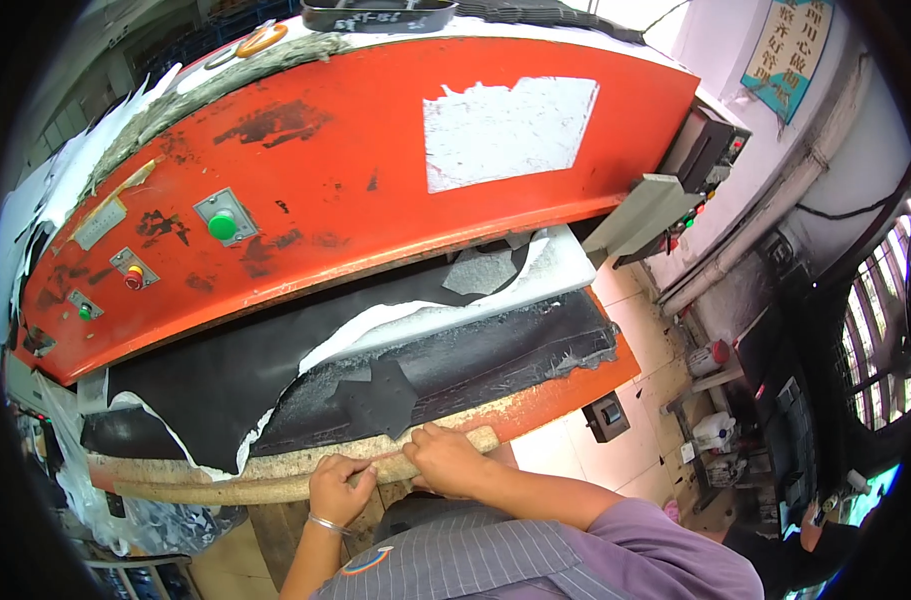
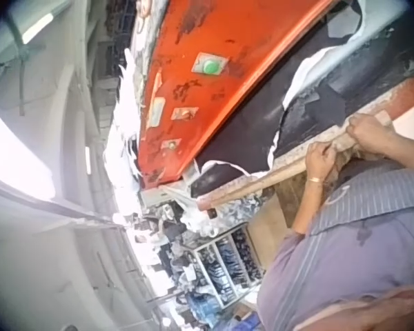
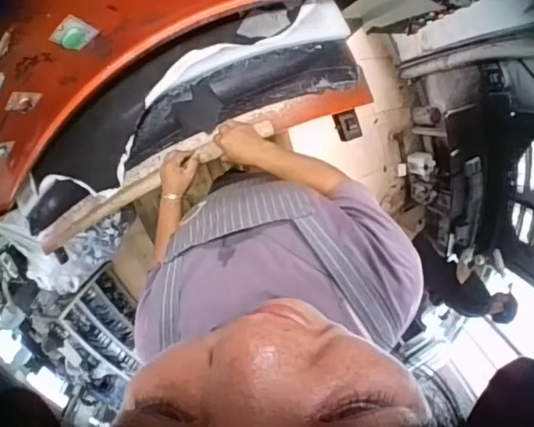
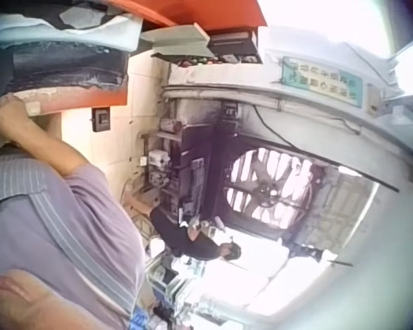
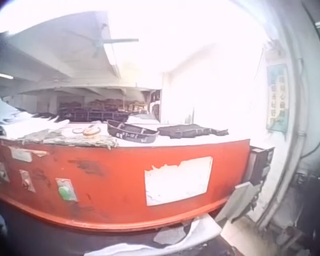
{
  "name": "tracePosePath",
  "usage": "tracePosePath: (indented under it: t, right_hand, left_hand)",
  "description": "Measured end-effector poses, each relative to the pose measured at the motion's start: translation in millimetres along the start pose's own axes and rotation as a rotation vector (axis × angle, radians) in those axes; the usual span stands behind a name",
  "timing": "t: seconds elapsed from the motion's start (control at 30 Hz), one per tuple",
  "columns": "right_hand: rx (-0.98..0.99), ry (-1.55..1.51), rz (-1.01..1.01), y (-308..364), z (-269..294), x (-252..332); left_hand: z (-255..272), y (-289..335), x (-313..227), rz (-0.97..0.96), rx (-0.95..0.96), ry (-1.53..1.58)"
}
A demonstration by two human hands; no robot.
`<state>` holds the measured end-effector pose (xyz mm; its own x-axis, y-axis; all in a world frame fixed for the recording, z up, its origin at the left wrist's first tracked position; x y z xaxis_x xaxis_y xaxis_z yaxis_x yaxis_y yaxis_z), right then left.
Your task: Operating an industrial cutting machine to cut shapes from large sheets of material.
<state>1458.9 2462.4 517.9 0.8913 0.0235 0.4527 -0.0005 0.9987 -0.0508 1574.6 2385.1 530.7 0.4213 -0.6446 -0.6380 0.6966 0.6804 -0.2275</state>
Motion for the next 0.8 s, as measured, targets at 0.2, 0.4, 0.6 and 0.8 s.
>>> tracePosePath:
  t: [0.2, 0.4, 0.6, 0.8]
  right_hand:
    - [0.244, -0.237, -0.04, 18.7, 8.3, -23.8]
    - [-0.427, 0.063, -0.316, -24.7, 134.4, -147.0]
    - [-0.074, 0.154, -0.676, -32.8, 122.3, -198.2]
    - [-0.204, -0.827, -0.335, 31.8, 141.5, -207.3]
  left_hand:
    - [-11.8, 20.7, 12.1, 0.148, 0.278, -0.021]
    - [-44.0, 6.5, 4.9, 0.349, 0.343, 0.512]
    - [-114.6, -109.7, -41.2, 0.393, 0.25, 0.873]
    - [-169.4, -129.1, -86.4, 0.445, 0.285, 1.237]
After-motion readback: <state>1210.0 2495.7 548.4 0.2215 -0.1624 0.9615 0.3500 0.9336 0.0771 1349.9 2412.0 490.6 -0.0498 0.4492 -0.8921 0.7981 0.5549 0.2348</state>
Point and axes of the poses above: each hand's wrist, its own y-axis away from the middle knuckle, its own z-axis out of the back of the hand, x = y × z, the point moved 10 cm from there along -y, towards the middle knuckle, and after that the axes turned 1 degree about -z, right-handed, at the moved point
